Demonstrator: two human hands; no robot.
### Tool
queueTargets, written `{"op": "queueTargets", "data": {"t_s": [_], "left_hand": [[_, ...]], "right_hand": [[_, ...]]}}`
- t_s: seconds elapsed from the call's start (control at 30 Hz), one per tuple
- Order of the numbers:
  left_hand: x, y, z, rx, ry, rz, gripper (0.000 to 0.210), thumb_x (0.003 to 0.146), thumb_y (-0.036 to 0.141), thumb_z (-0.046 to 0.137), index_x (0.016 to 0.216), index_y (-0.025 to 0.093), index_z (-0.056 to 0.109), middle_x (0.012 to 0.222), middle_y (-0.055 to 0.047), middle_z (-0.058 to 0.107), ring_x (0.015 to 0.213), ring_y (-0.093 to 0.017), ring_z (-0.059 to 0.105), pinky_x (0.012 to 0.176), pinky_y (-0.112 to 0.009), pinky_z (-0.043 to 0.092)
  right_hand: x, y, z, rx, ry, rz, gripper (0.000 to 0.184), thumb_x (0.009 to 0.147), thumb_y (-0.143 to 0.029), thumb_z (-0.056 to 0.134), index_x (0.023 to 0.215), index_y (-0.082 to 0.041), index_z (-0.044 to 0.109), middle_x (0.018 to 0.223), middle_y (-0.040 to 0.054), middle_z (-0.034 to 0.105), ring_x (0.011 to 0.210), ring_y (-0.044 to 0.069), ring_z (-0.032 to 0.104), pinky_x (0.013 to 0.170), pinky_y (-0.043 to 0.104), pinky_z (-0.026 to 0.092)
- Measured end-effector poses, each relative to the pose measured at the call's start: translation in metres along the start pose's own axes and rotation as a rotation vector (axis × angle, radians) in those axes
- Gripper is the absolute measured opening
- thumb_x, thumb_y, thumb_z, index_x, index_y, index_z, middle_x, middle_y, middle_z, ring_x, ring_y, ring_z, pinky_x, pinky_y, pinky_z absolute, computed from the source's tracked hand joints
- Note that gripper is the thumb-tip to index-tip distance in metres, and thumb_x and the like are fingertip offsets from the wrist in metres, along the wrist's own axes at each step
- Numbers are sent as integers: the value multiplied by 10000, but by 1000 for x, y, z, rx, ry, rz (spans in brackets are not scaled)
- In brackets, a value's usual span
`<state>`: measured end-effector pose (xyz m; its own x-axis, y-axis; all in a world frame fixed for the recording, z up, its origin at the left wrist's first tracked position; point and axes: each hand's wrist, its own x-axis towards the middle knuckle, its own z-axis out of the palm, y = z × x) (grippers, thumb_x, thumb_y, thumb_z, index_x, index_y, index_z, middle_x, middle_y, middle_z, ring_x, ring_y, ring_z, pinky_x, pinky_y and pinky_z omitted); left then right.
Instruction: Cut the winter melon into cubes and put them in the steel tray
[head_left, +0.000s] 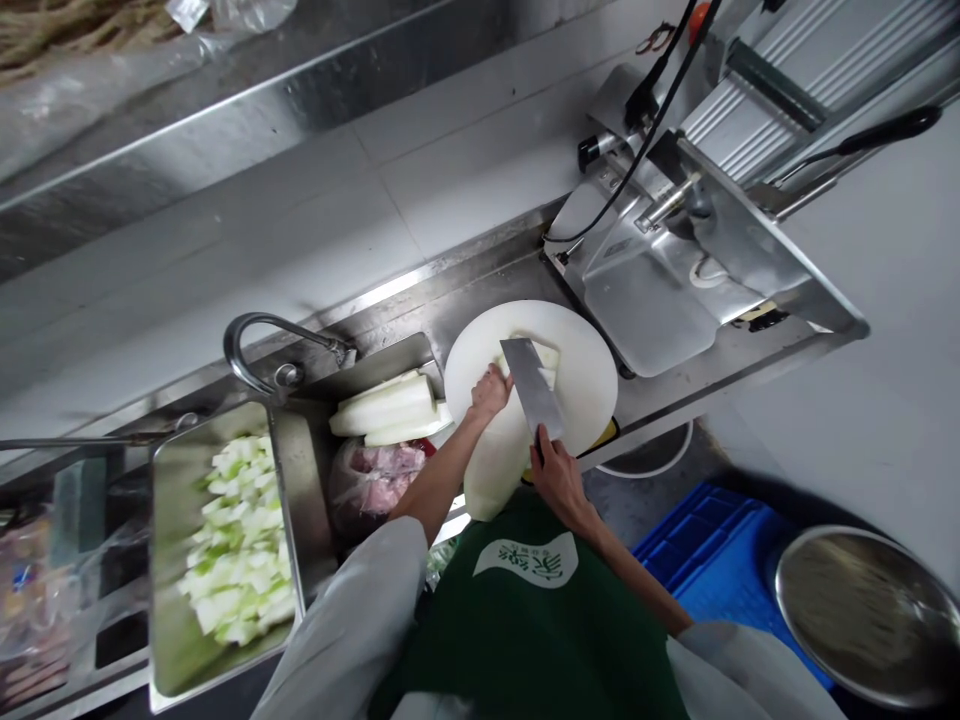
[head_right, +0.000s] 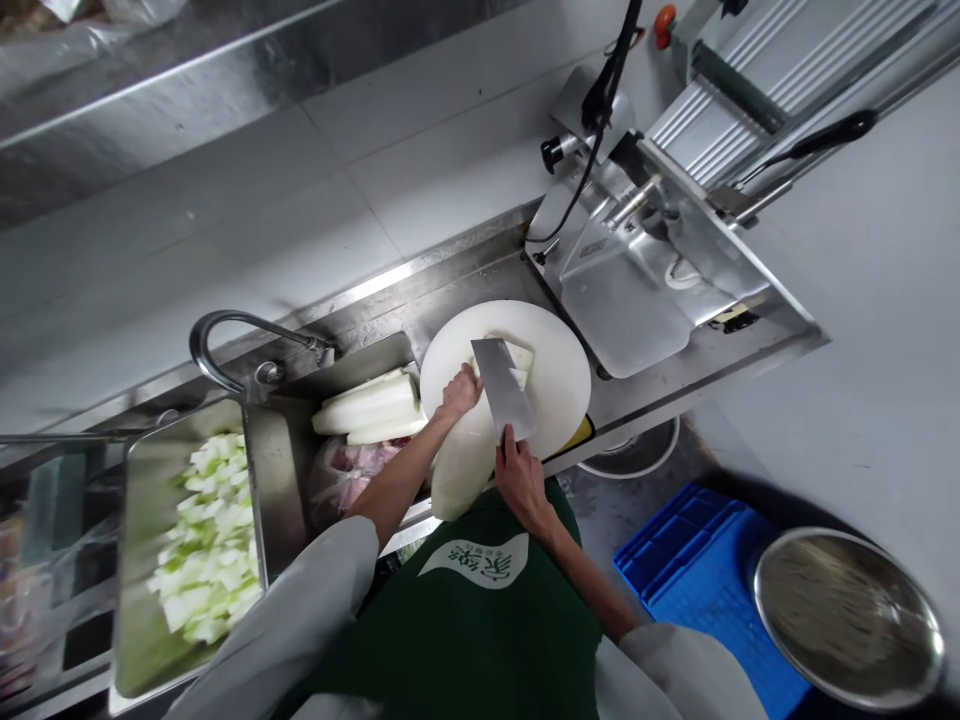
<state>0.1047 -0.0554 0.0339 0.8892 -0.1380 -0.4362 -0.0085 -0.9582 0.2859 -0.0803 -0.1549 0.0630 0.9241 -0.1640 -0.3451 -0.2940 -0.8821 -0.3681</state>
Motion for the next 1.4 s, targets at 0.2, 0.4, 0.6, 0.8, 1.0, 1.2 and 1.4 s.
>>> {"op": "queueTargets", "data": {"t_s": [0.2,0.4,0.6,0.8,1.0,1.2,1.4], "left_hand": [[-2,1,0,-20,17,-1,516,1044,543,368,1283,99,476,1220,-229,681,1162,-332,674,929,-392,524],[-4,3,1,-20,46,-2,520,1042,559,364,1265,106,486,1208,-224,684,1153,-324,678,926,-383,525],[-4,4,2,-30,51,-27,550,1037,587,353,1276,110,483,1243,-218,672,1168,-324,669,941,-376,521],[-4,5,1,-31,63,-35,576,1029,625,333,1259,122,494,1234,-213,679,1153,-314,678,938,-374,524],[-2,4,4,-3,69,-28,584,1030,624,326,1259,114,497,1220,-228,679,1145,-313,684,928,-375,530],[-3,7,1,-18,73,-47,659,1009,674,306,1260,101,512,1210,-239,678,1150,-327,682,939,-403,535],[-4,7,1,-23,71,-39,672,1012,676,269,1267,104,513,1220,-231,678,1166,-312,675,954,-386,530]], "right_hand": [[-1,3,0,13,-15,-17,537,1056,-295,358,1544,-75,406,1060,186,685,860,253,688,771,338,491],[12,3,1,-1,-25,-20,560,1047,-297,351,1542,-36,386,1036,206,690,824,257,682,751,335,492],[8,12,8,45,31,-71,549,1041,-283,367,1526,-28,408,1020,202,703,842,261,683,778,356,511],[8,16,10,74,55,-65,551,1040,-286,379,1521,-21,421,1028,203,709,867,262,688,796,355,516],[16,12,6,20,-6,-26,553,1053,-286,385,1541,-25,391,1051,208,702,867,261,697,797,348,511],[30,12,4,0,0,-10,562,1053,-282,354,1541,-4,373,1081,222,697,888,259,683,812,344,502],[12,19,16,-30,29,-14,574,1054,-311,311,1536,-8,383,1033,214,689,808,252,674,753,351,513]]}}
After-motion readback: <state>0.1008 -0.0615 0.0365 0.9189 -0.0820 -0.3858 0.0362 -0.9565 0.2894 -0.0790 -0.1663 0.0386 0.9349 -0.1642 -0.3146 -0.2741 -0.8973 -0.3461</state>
